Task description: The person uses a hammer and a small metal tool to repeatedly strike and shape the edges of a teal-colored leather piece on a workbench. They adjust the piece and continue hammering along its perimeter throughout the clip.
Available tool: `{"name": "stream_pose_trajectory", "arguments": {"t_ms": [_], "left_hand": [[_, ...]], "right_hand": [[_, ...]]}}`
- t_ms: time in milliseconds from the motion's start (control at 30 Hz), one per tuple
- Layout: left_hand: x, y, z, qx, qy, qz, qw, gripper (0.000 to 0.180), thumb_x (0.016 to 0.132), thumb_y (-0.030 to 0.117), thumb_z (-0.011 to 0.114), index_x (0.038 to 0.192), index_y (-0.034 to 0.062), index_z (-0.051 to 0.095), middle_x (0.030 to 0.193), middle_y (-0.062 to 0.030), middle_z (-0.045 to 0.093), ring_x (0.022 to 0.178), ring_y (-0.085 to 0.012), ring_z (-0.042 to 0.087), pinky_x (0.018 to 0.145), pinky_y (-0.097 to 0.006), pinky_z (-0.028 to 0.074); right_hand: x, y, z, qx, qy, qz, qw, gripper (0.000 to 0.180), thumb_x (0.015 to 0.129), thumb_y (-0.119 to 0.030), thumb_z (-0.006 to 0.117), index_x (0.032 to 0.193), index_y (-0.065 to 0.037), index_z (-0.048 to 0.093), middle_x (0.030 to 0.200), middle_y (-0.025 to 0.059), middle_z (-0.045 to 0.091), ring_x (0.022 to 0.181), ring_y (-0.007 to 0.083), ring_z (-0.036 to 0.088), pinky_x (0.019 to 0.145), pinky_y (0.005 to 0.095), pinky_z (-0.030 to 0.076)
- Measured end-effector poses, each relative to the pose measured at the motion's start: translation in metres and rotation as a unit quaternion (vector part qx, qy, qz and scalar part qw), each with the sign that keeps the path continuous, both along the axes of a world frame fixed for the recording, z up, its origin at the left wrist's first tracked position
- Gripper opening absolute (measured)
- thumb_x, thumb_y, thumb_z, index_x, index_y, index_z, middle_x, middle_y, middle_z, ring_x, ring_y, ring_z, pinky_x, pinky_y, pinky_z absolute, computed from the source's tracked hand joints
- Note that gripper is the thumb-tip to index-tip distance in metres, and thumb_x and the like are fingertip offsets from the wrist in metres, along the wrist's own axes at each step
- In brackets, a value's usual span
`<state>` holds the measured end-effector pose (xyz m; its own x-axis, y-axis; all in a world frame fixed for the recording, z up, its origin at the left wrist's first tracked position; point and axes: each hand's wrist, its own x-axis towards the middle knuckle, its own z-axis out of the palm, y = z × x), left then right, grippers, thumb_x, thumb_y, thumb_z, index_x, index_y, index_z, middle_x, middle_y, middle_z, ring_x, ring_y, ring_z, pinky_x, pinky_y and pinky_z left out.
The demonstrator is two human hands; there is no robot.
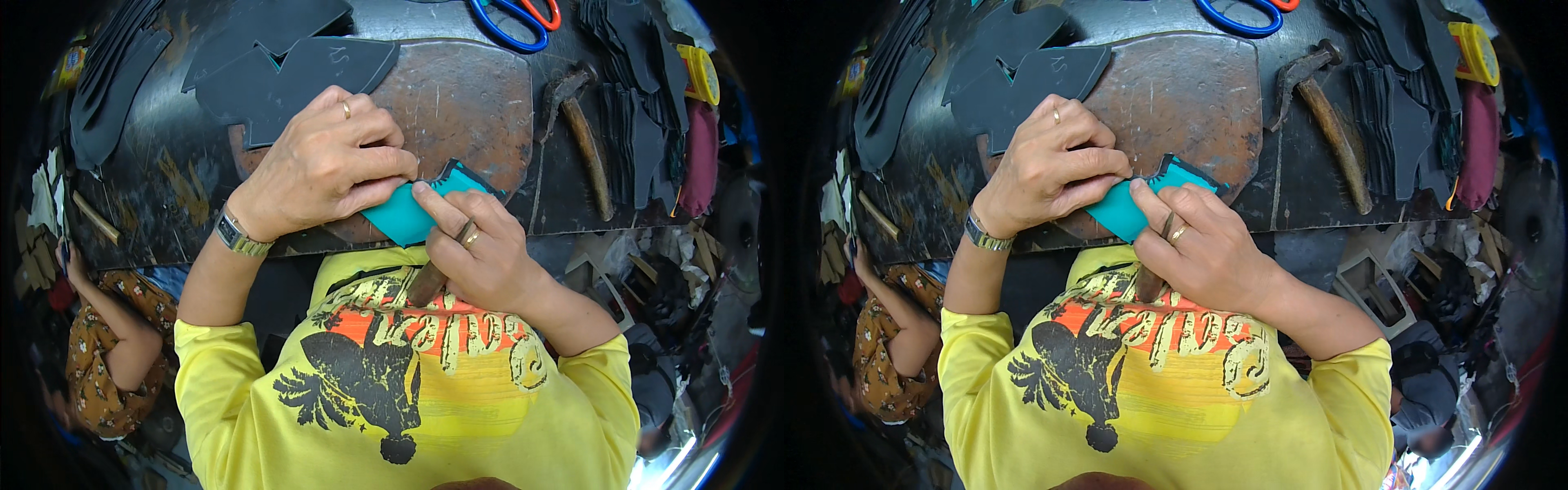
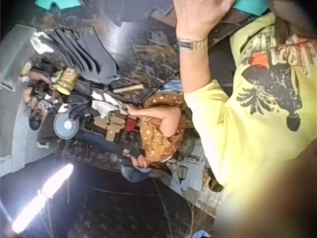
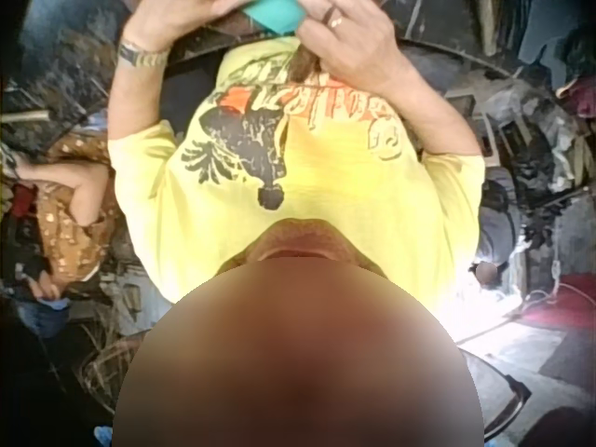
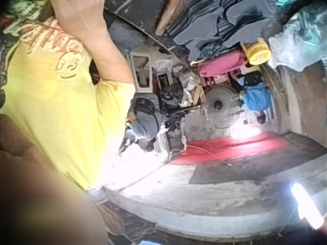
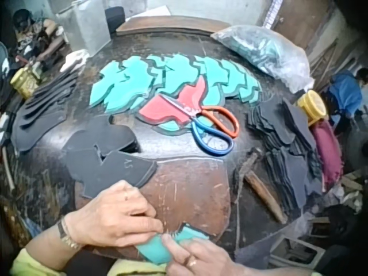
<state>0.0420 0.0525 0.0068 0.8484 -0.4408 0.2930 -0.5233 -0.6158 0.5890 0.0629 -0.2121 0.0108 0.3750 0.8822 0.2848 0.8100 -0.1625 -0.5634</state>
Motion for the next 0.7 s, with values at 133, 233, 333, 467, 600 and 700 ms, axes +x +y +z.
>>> {"name": "stream_pose_trajectory", "arguments": {"t_ms": [133,233,333,467,600,700], "left_hand": [[-0.001,-0.001,0.0,0.0,-0.007,0.002,1.0,0.018,0.079,0.012,0.082,0.096,0.0133,0.078,0.092,-0.0013,0.066,0.088,-0.0229,0.063,0.081,-0.038,0.047],[-0.007,-0.004,-0.001,-0.008,-0.003,0.023,1.0,0.018,0.08,0.009,0.082,0.097,0.0114,0.077,0.09,-0.0029,0.067,0.087,-0.0231,0.065,0.079,-0.037,0.048],[-0.018,-0.017,-0.004,-0.015,-0.026,0.09,0.995,0.017,0.081,0.008,0.081,0.096,0.0095,0.074,0.089,-0.0045,0.065,0.085,-0.0244,0.065,0.078,-0.037,0.05],[-0.032,-0.042,-0.006,-0.037,-0.049,0.221,0.973,0.016,0.082,0.006,0.08,0.096,0.008,0.072,0.088,-0.006,0.064,0.083,-0.026,0.065,0.077,-0.038,0.053],[-0.038,-0.057,-0.008,-0.055,-0.032,0.275,0.959,0.013,0.085,0.004,0.079,0.096,0.0072,0.074,0.09,-0.007,0.07,0.085,-0.0267,0.069,0.076,-0.038,0.054],[-0.038,-0.058,-0.008,-0.068,-0.035,0.281,0.957,0.012,0.085,0.004,0.078,0.096,0.0076,0.073,0.09,-0.007,0.07,0.085,-0.027,0.069,0.075,-0.038,0.054]], "right_hand": [[0.012,-0.002,0.004,0.027,0.106,0.001,0.994,0.024,0.079,-0.013,0.082,0.089,-0.005,0.062,0.12,0.022,0.073,0.099,0.0344,0.07,0.083,0.0437,0.057],[0.033,-0.016,0.009,0.134,0.337,-0.066,0.93,0.034,0.075,-0.009,0.094,0.092,-0.003,0.066,0.106,0.0185,0.078,0.085,0.0275,0.073,0.08,0.0381,0.058],[0.044,-0.038,0.023,0.228,0.5,-0.17,0.818,0.029,0.094,-0.013,0.078,0.116,0.002,0.066,0.098,0.0118,0.077,0.077,0.012,0.067,0.071,0.0278,0.055],[0.06,-0.062,0.031,0.07,0.381,-0.308,0.869,0.032,0.099,-0.012,0.075,0.127,0.001,0.067,0.09,0.0057,0.073,0.067,0.0074,0.061,0.06,0.0207,0.047],[0.062,-0.07,0.013,0.204,0.287,-0.328,0.876,0.028,0.099,-0.002,0.074,0.126,0.001,0.068,0.103,0.0093,0.074,0.083,0.0104,0.069,0.073,0.0242,0.055],[0.065,-0.075,-0.01,0.219,0.201,-0.361,0.884,0.03,0.1,0.003,0.071,0.13,0.0,0.068,0.127,0.0102,0.069,0.102,0.0115,0.068,0.093,0.0266,0.056]]}}
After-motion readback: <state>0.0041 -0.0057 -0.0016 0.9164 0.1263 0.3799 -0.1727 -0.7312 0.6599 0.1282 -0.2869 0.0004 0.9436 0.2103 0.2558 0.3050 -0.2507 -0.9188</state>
